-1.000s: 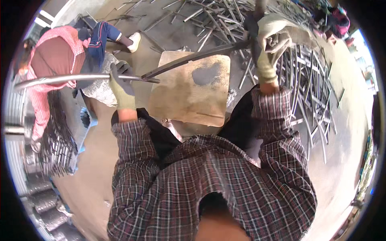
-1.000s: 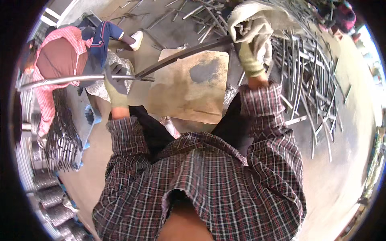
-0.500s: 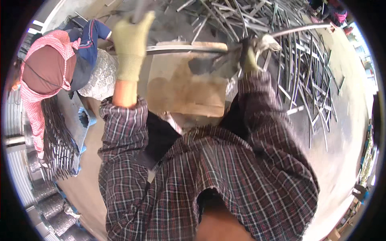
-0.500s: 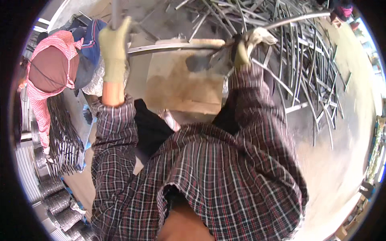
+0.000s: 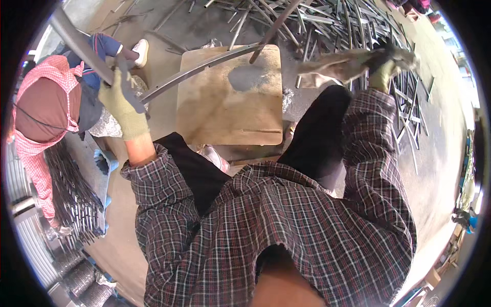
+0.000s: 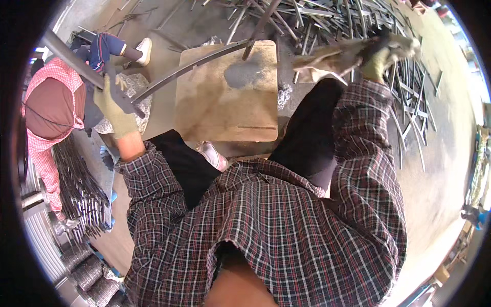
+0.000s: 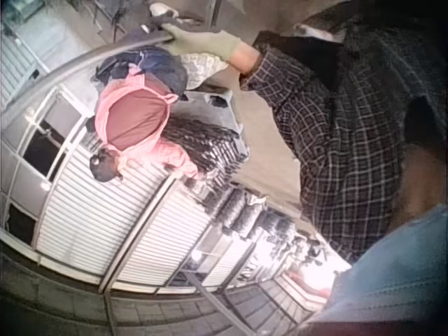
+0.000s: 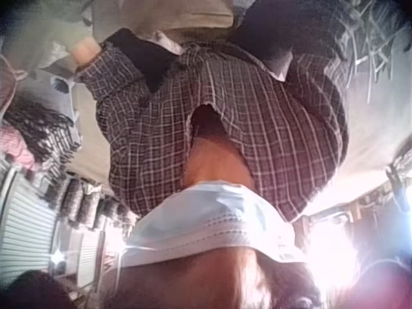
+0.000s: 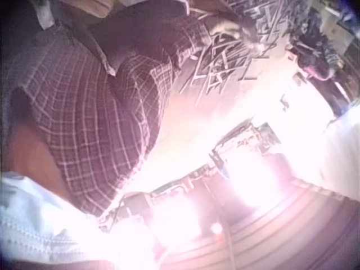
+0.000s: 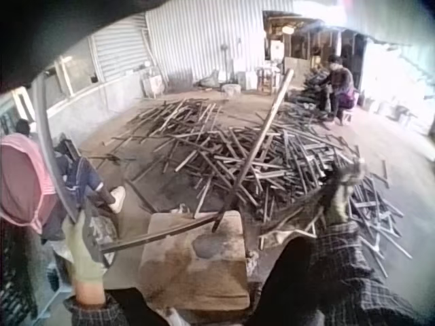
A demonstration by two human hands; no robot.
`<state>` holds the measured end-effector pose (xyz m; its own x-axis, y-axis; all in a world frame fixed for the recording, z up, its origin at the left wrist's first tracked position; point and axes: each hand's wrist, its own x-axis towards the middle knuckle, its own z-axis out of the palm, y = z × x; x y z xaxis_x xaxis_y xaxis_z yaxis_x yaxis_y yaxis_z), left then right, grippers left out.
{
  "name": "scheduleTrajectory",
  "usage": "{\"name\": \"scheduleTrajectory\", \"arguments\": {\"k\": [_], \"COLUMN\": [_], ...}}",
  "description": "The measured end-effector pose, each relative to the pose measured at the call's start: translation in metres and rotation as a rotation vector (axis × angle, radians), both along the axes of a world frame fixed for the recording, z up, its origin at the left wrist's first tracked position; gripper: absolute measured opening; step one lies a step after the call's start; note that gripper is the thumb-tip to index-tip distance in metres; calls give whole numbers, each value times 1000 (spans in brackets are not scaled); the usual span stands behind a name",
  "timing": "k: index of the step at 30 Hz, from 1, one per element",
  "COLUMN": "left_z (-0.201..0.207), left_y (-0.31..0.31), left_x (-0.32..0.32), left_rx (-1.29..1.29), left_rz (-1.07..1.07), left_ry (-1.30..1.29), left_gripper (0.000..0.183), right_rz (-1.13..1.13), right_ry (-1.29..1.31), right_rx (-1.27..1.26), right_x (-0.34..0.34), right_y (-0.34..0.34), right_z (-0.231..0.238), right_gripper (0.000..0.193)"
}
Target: Wiping and cleaning curved metal tubes using a rag at a workbench.
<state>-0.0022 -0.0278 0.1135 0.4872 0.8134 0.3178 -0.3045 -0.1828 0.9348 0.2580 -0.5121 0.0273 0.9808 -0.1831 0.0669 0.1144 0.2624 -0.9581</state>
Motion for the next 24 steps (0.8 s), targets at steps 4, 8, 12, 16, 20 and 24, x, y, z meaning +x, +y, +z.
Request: {"name": "scheduleTrajectory", "arguments": {"k": [4, 8, 12, 16, 20, 24], "left_z": [-27, -59, -73, -87, -82, -89], "left_y": [-15, 13, 14, 23, 27, 19], "left_x": [15, 11, 7, 15, 5, 24], "left_rx": [54, 31, -48, -34, -55, -72], "left_rz": [-45, -51, -39, -30, -32, -6], "left_ry": [112, 90, 125, 118, 149, 195], "left_gripper": [12, 8, 14, 18, 19, 15], "right_rz": [-150, -169, -46, -81, 347, 567], "right_ry": [-162, -463, -482, -260, 78, -6], "right_rx": [118, -606, -440, -408, -1691, -2062], "right_x": [42, 42, 18, 34, 26, 50], "right_y": [-42, -54, -43, -68, -45, -59], "right_z": [-13, -32, -49, -80, -85, -130], "right_gripper": [30, 29, 40, 35, 40, 37]}}
